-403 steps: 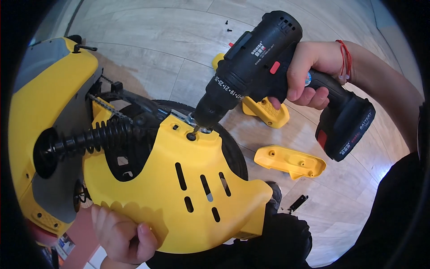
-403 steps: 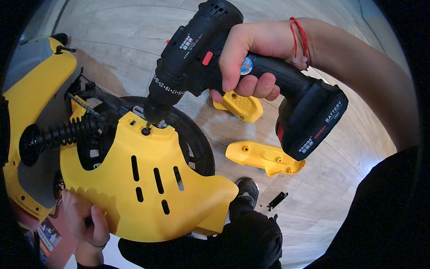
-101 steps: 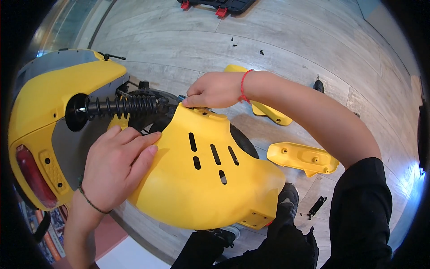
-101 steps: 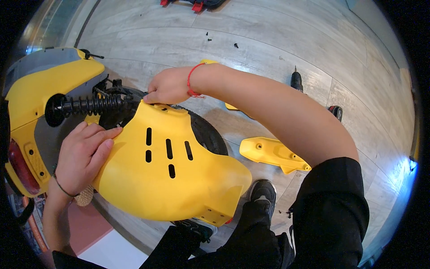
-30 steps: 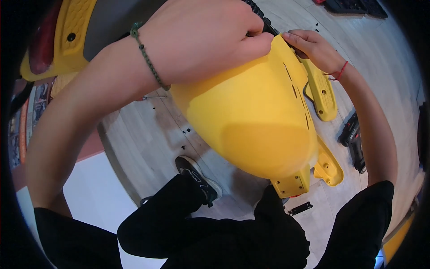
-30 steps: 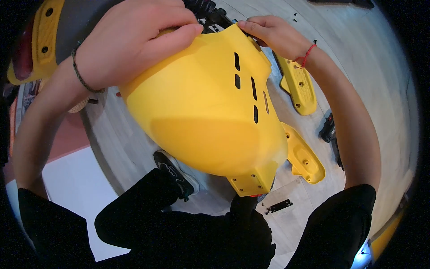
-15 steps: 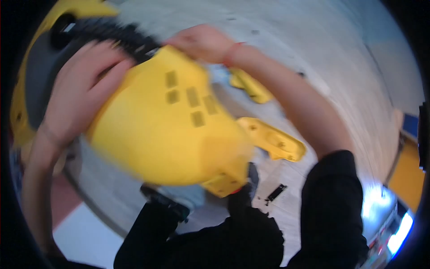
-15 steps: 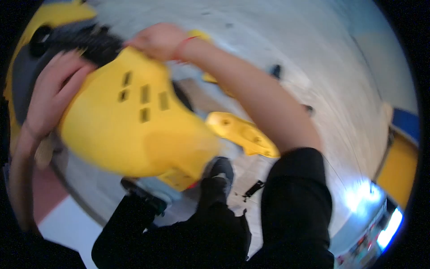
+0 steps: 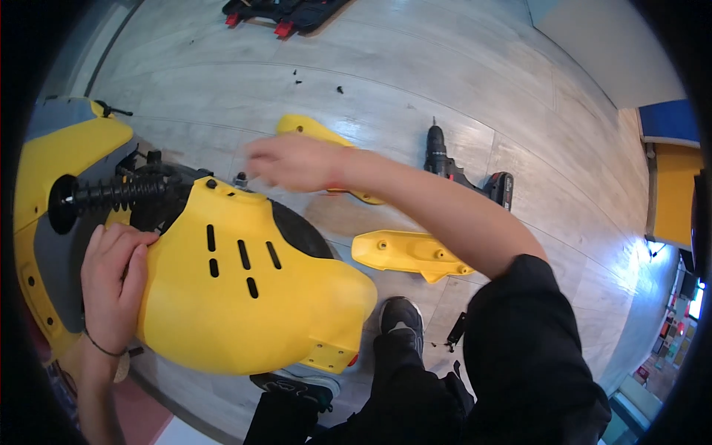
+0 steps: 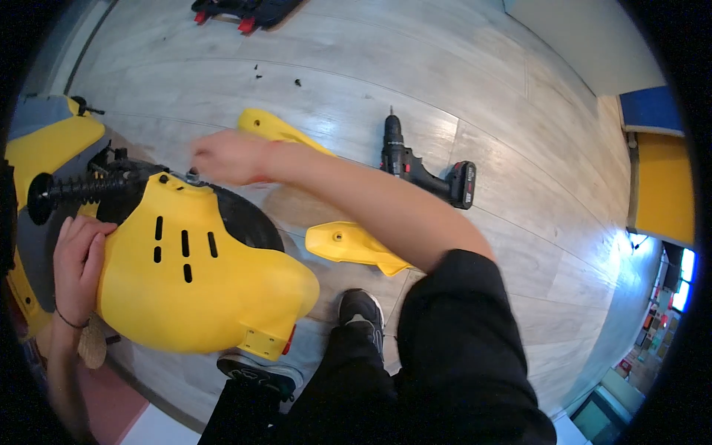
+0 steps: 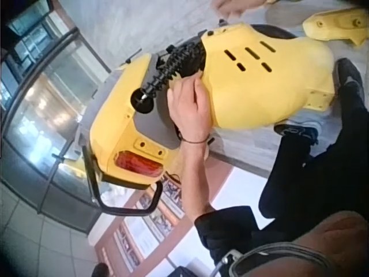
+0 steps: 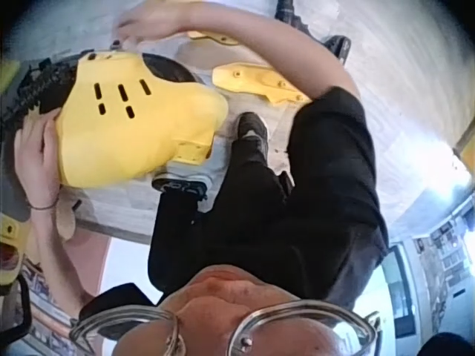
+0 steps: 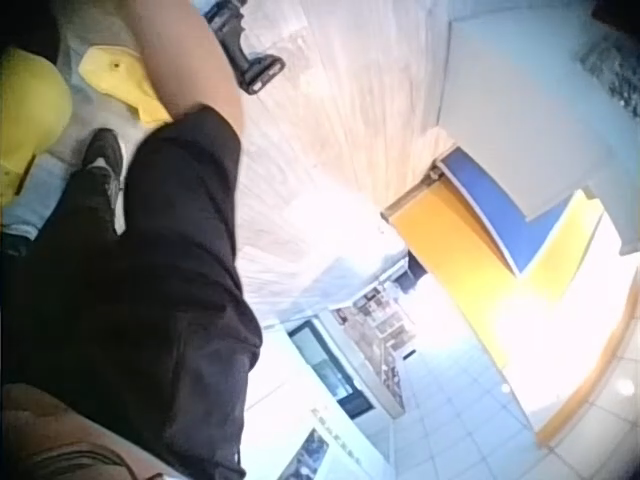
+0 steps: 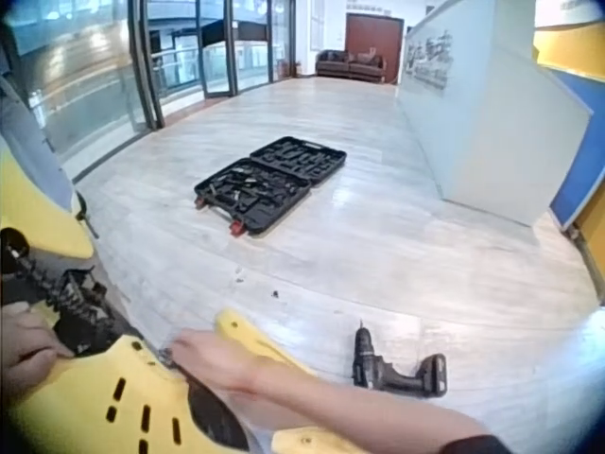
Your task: Installing or repairing the yellow plastic fairing and chain guard on a moped using a power drill and screws.
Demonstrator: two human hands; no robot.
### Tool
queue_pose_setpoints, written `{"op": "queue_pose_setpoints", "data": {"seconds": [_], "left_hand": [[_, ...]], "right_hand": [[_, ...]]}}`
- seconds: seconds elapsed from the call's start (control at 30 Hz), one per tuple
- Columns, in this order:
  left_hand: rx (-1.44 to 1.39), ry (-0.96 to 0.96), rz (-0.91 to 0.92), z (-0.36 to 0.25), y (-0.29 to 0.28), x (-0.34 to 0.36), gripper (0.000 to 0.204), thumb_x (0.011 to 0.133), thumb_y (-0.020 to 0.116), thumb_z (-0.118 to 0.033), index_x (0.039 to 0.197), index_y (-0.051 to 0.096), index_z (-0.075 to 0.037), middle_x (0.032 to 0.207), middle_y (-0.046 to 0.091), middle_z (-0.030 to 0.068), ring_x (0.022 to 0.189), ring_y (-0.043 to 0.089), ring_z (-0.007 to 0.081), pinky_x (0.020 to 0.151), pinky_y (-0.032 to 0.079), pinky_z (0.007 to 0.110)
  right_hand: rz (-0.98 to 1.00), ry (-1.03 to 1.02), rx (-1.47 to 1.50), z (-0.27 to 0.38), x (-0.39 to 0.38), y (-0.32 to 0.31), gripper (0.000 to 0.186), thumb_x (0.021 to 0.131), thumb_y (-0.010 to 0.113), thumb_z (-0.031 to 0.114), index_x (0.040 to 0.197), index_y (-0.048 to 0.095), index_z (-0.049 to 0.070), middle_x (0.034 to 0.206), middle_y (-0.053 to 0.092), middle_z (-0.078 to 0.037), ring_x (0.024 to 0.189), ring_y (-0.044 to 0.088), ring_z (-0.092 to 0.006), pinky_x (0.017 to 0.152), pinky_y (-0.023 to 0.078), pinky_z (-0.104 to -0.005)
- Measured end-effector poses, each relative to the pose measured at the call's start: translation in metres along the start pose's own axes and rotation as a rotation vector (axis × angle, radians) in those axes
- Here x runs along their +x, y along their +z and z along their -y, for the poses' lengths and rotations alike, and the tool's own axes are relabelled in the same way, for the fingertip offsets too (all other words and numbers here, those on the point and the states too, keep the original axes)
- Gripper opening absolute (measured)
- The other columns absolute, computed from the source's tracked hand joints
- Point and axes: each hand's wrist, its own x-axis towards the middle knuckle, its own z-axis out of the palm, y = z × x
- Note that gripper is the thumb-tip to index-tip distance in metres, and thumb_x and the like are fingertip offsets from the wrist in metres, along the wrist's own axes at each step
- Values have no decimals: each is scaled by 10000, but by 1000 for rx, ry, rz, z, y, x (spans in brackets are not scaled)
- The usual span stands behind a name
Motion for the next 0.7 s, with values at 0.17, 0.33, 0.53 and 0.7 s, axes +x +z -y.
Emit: {"op": "queue_pose_setpoints", "data": {"seconds": [0.17,0.33,0.53,0.7], "left_hand": [[10,21,-1,-7,-13,-3,182,823,482,-58,925,617,7,975,582,137,896,532,308,838,371,377],[1,51,-73,4,-8,-19,239,763,535,-82,971,633,-17,997,570,129,892,510,289,821,376,358],[-33,-8,-91,26,-9,-26,288,759,527,-126,1002,627,-9,1020,557,146,912,494,299,837,384,362],[-143,-64,-177,48,-3,-28,249,832,464,-128,953,633,9,989,571,139,923,513,268,842,385,359]], "right_hand": [[-271,681,-834,-64,-159,-83,377,722,597,127,1083,577,21,1037,597,-199,1002,563,-349,854,456,-409],[-176,779,-1047,-106,-263,-47,804,645,680,134,1367,334,55,1153,536,-174,1099,517,-370,903,432,-454],[-477,770,-918,-158,-260,-44,767,649,644,98,1351,338,58,1117,546,-205,967,575,-370,781,482,-430],[-558,671,-623,-87,-240,-54,542,725,667,131,1226,475,56,928,655,-200,887,635,-367,755,502,-378]]}}
